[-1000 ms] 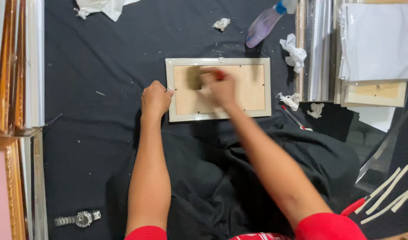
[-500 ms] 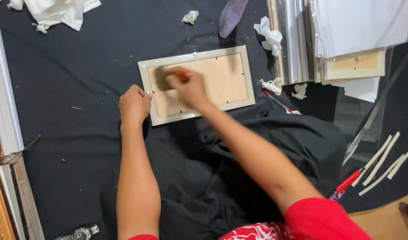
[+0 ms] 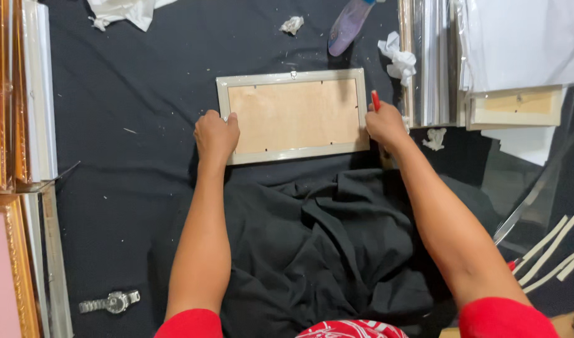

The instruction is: The person measures and scores a piece of cardboard with a ruler and a utility knife, then places a pane of glass and the cardboard into a wooden picture frame, secures the backing, and cleans the glass with a brush.

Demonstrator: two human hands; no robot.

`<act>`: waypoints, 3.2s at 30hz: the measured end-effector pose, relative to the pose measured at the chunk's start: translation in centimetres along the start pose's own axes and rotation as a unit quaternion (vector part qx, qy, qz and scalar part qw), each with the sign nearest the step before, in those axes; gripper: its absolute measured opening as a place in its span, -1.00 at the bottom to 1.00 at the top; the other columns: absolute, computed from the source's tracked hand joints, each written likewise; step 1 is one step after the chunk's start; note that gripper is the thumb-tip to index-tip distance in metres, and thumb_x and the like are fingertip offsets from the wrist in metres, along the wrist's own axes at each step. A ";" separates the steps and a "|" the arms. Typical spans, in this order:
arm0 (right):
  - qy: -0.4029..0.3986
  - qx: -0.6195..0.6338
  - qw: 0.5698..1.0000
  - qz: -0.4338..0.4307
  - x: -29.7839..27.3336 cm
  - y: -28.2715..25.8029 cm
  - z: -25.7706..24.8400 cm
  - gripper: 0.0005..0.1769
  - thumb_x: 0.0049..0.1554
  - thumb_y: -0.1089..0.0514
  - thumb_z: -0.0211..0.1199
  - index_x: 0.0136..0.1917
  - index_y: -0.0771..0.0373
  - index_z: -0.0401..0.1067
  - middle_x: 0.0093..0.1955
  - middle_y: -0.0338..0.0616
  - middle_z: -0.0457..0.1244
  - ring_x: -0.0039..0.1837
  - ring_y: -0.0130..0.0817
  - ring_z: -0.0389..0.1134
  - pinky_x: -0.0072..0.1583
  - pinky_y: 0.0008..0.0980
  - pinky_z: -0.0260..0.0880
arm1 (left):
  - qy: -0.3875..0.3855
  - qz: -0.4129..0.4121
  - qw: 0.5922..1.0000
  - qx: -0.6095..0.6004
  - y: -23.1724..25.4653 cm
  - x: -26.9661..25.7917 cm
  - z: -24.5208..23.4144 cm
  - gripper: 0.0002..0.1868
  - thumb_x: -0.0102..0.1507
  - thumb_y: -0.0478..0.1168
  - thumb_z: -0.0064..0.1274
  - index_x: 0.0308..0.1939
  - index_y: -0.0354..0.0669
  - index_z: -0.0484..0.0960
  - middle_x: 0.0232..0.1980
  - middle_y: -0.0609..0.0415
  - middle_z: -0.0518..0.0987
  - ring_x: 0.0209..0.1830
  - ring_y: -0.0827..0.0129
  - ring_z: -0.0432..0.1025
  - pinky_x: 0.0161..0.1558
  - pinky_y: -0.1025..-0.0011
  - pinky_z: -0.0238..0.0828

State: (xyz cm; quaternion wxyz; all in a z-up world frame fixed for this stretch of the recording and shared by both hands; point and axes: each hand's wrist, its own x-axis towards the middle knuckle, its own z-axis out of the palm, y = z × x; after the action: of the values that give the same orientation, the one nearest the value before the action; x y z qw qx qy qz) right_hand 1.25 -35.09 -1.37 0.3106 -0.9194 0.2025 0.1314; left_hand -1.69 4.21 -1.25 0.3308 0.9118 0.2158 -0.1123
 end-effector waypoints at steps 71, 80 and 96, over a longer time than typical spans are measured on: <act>0.157 -0.184 0.959 -0.147 0.4 -0.3 -5.7 -0.63 0.24 0.04 0.12 -0.25 0.31 0.54 -0.48 0.17 0.26 -0.32 0.28 0.42 -0.38 0.00 0.36 | 0.016 -0.034 0.817 -0.576 -4.5 2.2 0.2 -0.81 0.39 -0.26 0.04 0.06 -0.19 0.62 -0.22 -0.14 0.71 -0.32 0.28 0.66 -0.29 0.30 0.71; -0.233 0.463 0.841 -0.156 -11.0 -19.0 6.9 -0.71 0.25 0.12 0.26 0.22 0.21 0.53 -0.13 0.07 0.45 -0.11 -0.28 0.55 -0.13 -0.39 0.66 | 0.016 -0.041 0.821 -0.570 -3.2 1.6 -0.4 -0.82 0.37 -0.25 0.08 0.04 -0.17 0.63 -0.23 -0.14 0.70 -0.33 0.26 0.66 -0.29 0.31 0.71; 0.068 -0.404 0.890 -0.201 -2.3 -0.2 -1.9 -0.77 0.17 -0.06 0.19 0.03 0.00 0.55 -0.16 -0.03 0.34 -0.07 0.08 0.49 -0.05 0.08 0.50 | 0.035 -0.134 0.950 -0.281 -2.7 1.2 -0.7 -0.44 0.27 0.04 0.13 0.23 -0.25 0.61 0.10 -0.16 0.64 0.15 -0.04 0.54 0.08 -0.02 0.55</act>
State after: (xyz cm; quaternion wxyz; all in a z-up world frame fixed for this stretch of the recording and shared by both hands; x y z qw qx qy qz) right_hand -0.50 -35.46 1.00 -0.0828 -0.9932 -0.0368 0.0733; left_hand -1.90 6.91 -2.64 0.5478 0.7478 0.3707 -0.0582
